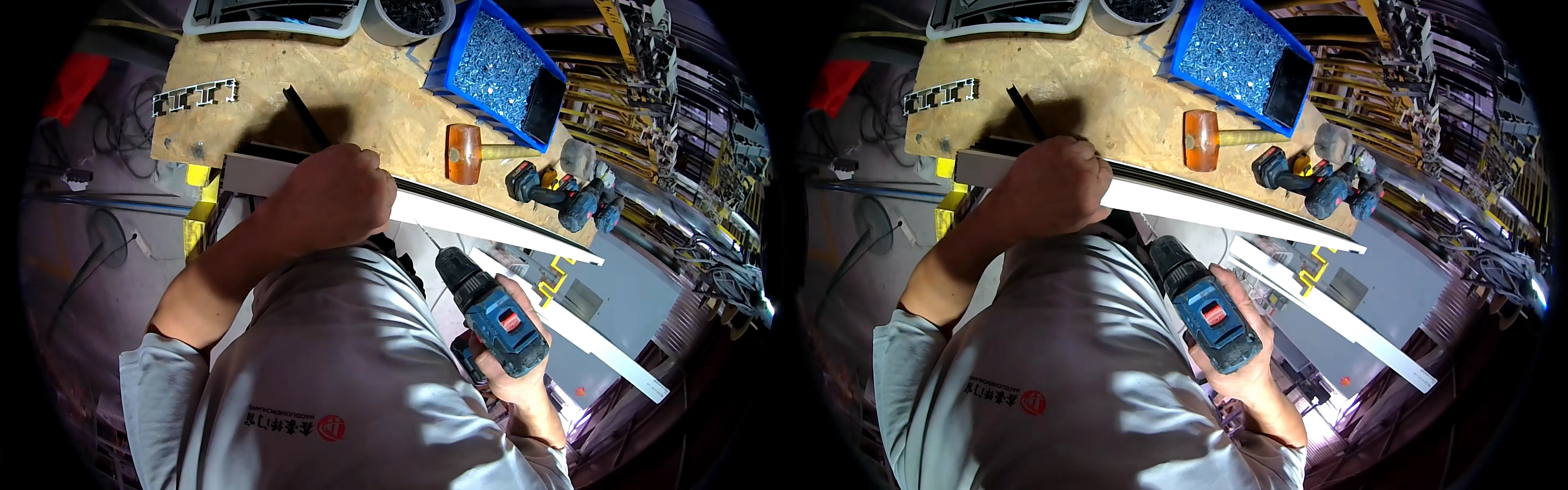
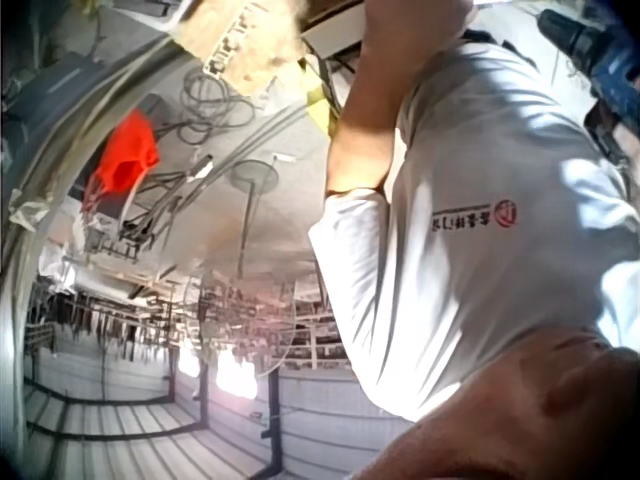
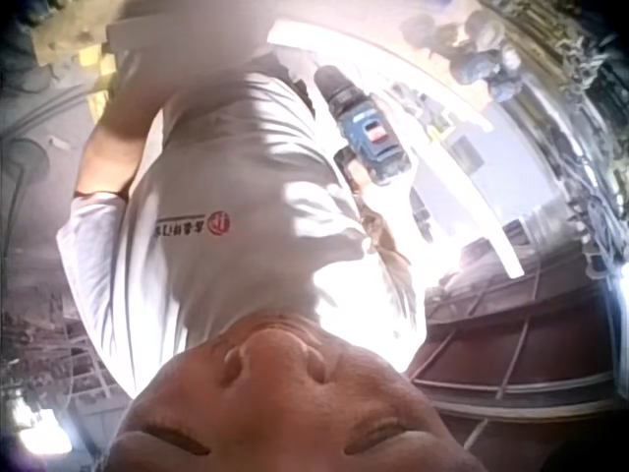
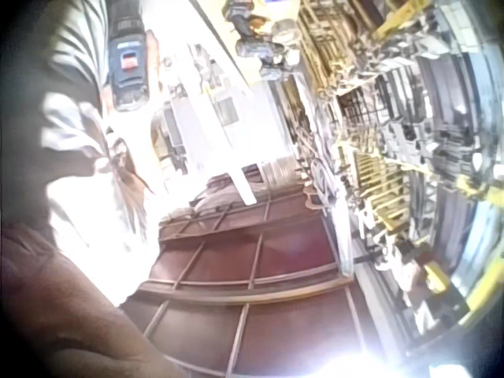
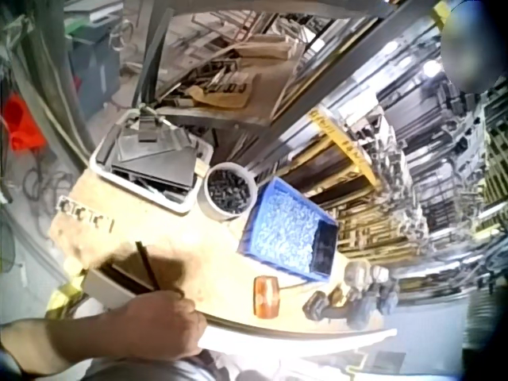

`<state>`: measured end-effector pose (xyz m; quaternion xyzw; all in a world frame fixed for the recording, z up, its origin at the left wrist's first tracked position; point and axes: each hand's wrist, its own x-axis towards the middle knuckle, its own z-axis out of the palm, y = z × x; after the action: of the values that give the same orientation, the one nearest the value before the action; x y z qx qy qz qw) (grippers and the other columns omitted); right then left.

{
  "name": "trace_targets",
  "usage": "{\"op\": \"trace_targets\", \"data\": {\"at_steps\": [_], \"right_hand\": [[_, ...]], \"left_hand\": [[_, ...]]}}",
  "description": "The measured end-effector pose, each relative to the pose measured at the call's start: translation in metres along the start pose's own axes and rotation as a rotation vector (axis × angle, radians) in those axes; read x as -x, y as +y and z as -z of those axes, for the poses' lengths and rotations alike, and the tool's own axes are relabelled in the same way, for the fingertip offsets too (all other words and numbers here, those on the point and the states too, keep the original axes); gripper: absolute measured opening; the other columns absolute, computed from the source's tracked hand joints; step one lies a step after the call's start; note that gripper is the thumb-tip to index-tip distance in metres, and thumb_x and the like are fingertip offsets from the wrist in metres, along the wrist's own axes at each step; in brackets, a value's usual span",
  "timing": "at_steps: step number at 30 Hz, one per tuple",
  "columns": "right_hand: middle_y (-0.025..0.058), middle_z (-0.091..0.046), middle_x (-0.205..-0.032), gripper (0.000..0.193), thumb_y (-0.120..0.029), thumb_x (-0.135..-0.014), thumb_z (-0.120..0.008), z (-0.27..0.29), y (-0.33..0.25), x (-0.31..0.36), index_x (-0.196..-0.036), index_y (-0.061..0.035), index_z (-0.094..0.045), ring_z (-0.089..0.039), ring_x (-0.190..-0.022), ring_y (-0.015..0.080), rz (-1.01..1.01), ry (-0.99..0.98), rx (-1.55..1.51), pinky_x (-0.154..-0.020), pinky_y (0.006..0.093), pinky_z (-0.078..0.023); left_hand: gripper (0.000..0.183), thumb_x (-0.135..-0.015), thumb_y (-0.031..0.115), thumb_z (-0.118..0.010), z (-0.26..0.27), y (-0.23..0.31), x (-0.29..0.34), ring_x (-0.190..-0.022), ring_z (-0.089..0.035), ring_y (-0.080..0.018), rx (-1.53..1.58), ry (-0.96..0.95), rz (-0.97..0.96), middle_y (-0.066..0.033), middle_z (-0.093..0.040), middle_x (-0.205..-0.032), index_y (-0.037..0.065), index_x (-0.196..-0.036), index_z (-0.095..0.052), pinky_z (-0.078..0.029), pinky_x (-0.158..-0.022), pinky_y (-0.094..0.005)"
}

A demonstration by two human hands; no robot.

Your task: The person attaches strips to a metal frame using a power drill and screws. They use a tape measure to check a length and handle screws from a bin.

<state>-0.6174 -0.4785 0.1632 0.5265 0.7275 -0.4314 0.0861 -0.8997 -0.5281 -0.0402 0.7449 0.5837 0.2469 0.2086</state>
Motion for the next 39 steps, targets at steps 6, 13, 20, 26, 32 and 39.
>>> {"op": "trace_targets", "data": {"at_steps": [6,13,20,26,32,39], "right_hand": [[0.0128,-0.077,-0.12,0.087,0.001,-0.073,-0.077,0.007,-0.007,-0.008,-0.156,0.0012,-0.052,-0.074,-0.106,0.0165,0.019,-0.029,0.09,-0.099,0.0305,-0.056],[0.0127,-0.079,-0.116,0.087,-0.002,-0.072,-0.077,0.015,-0.023,-0.017,-0.155,0.0004,-0.052,-0.077,-0.099,0.02,-0.004,-0.083,0.166,-0.094,0.0311,-0.058],[0.0134,-0.078,-0.113,0.087,-0.004,-0.075,-0.082,0.026,-0.047,-0.035,-0.156,0.003,-0.05,-0.078,-0.095,0.0215,0.026,-0.209,0.227,-0.09,0.0312,-0.059],[0.0163,-0.077,-0.123,0.086,-0.004,-0.082,-0.091,0.035,-0.063,-0.045,-0.156,0.0036,-0.049,-0.078,-0.097,0.0253,-0.031,-0.342,0.186,-0.09,0.0334,-0.059],[0.0204,-0.072,-0.136,0.099,-0.003,-0.082,-0.093,0.045,-0.056,-0.061,-0.164,0.0003,-0.038,-0.077,-0.11,0.0268,0.104,-0.48,0.141,-0.099,0.0356,-0.058],[0.0278,-0.072,-0.132,0.096,-0.005,-0.081,-0.093,0.045,-0.053,-0.06,-0.161,0.0046,-0.041,-0.079,-0.106,0.0328,0.094,-0.476,0.076,-0.093,0.0392,-0.063]], "left_hand": [[0.038,-0.076,0.038,-0.087,0.002,0.002,-0.002,-0.084,-0.069,-0.0288,-0.019,-0.044,-0.001,-0.0106,-0.068,-0.078,0.005,-0.081,-0.069,-0.056,-0.079,-0.0417],[0.037,-0.078,0.037,-0.085,0.004,0.001,-0.002,-0.084,-0.068,-0.0277,-0.037,-0.088,-0.021,-0.009,-0.065,-0.076,0.004,-0.08,-0.068,-0.055,-0.078,-0.0416],[0.032,-0.079,0.033,-0.08,0.007,0.002,-0.002,-0.08,-0.065,-0.0228,-0.093,-0.092,-0.022,-0.0065,-0.062,-0.073,0.004,-0.079,-0.066,-0.054,-0.074,-0.0375],[0.029,-0.082,0.029,-0.075,0.013,-0.001,-0.003,-0.078,-0.063,-0.0192,-0.227,-0.116,-0.11,-0.0047,-0.06,-0.07,0.001,-0.086,-0.069,-0.052,-0.072,-0.034],[0.032,-0.082,0.026,-0.074,0.009,0.001,-0.002,-0.076,-0.06,-0.0189,-0.176,-0.156,-0.071,-0.0052,-0.06,-0.07,-0.003,-0.092,-0.071,-0.051,-0.07,-0.0342],[0.029,-0.082,0.023,-0.073,-0.002,0.001,0.0,-0.074,-0.057,-0.0192,-0.2,-0.04,-0.072,-0.0048,-0.057,-0.068,-0.005,-0.09,-0.07,-0.049,-0.067,-0.0341]]}}
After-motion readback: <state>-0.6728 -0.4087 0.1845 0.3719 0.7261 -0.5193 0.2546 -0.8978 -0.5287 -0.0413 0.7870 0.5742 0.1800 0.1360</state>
